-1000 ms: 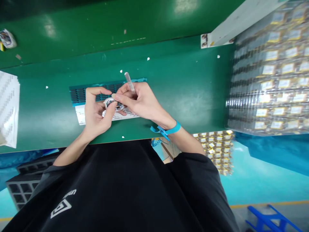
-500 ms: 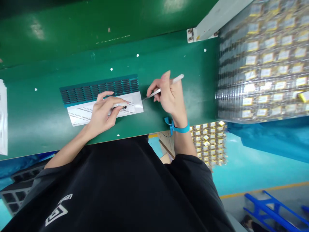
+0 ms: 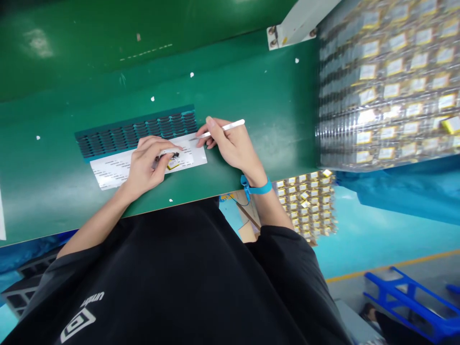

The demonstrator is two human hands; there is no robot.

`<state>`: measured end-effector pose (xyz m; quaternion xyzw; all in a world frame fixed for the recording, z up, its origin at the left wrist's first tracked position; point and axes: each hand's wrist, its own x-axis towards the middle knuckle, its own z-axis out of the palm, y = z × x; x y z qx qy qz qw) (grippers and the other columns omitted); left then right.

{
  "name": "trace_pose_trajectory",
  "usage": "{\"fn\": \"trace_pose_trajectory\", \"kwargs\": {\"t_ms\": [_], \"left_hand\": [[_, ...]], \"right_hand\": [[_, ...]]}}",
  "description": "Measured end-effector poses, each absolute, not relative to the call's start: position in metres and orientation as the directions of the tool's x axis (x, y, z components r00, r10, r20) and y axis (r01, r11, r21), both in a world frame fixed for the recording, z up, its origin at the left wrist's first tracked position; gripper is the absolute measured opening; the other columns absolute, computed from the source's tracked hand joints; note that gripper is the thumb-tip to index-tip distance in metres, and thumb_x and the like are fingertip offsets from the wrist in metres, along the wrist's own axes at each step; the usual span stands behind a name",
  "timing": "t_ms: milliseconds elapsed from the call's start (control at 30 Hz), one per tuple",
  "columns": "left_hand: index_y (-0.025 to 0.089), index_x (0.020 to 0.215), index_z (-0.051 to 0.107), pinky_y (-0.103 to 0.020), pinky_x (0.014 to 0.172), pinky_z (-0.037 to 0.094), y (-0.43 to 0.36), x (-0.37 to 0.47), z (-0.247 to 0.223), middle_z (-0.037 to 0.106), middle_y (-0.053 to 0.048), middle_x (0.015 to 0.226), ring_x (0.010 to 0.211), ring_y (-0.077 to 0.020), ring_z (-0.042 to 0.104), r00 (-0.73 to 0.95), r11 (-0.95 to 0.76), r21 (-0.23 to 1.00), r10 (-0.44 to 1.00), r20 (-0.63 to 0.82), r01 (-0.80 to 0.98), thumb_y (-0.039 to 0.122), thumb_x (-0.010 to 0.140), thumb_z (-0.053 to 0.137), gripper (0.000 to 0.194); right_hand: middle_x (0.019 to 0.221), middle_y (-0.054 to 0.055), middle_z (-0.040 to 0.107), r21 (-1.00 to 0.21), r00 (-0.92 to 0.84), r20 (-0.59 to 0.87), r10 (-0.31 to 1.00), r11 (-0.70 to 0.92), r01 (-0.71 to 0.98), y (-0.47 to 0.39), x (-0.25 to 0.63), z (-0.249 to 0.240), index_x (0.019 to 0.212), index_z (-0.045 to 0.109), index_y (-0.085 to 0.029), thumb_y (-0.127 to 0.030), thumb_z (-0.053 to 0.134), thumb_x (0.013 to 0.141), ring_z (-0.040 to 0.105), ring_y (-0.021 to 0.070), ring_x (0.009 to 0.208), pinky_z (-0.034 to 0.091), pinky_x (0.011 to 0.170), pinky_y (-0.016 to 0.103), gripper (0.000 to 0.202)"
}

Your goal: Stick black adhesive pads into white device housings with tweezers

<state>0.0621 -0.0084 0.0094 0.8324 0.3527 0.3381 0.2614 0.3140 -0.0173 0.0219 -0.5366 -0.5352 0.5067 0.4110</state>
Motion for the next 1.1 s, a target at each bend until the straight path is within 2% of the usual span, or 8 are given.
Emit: {"fn": "trace_pose_trajectory", "kwargs": {"t_ms": [333,767,1000,1100], "left_hand": [[0.026,0.114,0.074,-0.045,0.103,0.051,-0.008,0.064,0.012,0.085,-0.004,0.111,0.108,-0.0253,0.075,0.536,-0.526,0.732,0.803,0.260,0.433,0.028,0.109,0.055,0.020],[0.024,0.115,0.073,-0.042,0.103,0.050,-0.008,0.065,0.008,0.084,-0.004,0.113,0.108,-0.0245,0.076,0.529,-0.568,0.712,0.786,0.320,0.413,0.024,0.109,0.057,0.018],[0.025,0.115,0.076,-0.044,0.103,0.053,-0.009,0.064,0.005,0.084,-0.005,0.112,0.109,-0.0244,0.076,0.530,-0.576,0.700,0.783,0.324,0.422,0.030,0.110,0.056,0.021],[0.024,0.112,0.077,-0.045,0.106,0.056,-0.012,0.065,0.012,0.085,-0.005,0.109,0.105,-0.0233,0.079,0.501,-0.557,0.730,0.798,0.336,0.397,0.035,0.111,0.057,0.023]], "right_hand": [[0.079,0.004,0.080,-0.982,-0.135,-0.063,0.989,-0.038,0.182,-0.012,0.313,0.020,0.088,0.082,-0.023,-0.079,0.057,0.102,0.067,0.0133,0.062,0.060,0.062,0.026,0.063],[0.080,0.007,0.079,-0.992,-0.153,-0.083,0.985,-0.068,0.101,-0.011,0.317,0.024,0.083,0.082,-0.020,-0.081,0.065,0.096,0.071,0.0141,0.066,0.062,0.063,0.026,0.064],[0.084,0.009,0.082,-0.991,-0.102,-0.131,0.986,-0.130,0.016,-0.015,0.321,0.024,0.091,0.083,-0.018,-0.081,0.069,0.093,0.076,0.0162,0.070,0.065,0.070,0.028,0.064],[0.081,0.006,0.081,-0.996,-0.043,-0.091,0.995,-0.091,0.001,-0.015,0.317,0.026,0.091,0.081,-0.020,-0.079,0.074,0.091,0.074,0.0165,0.067,0.065,0.068,0.030,0.059]]}}
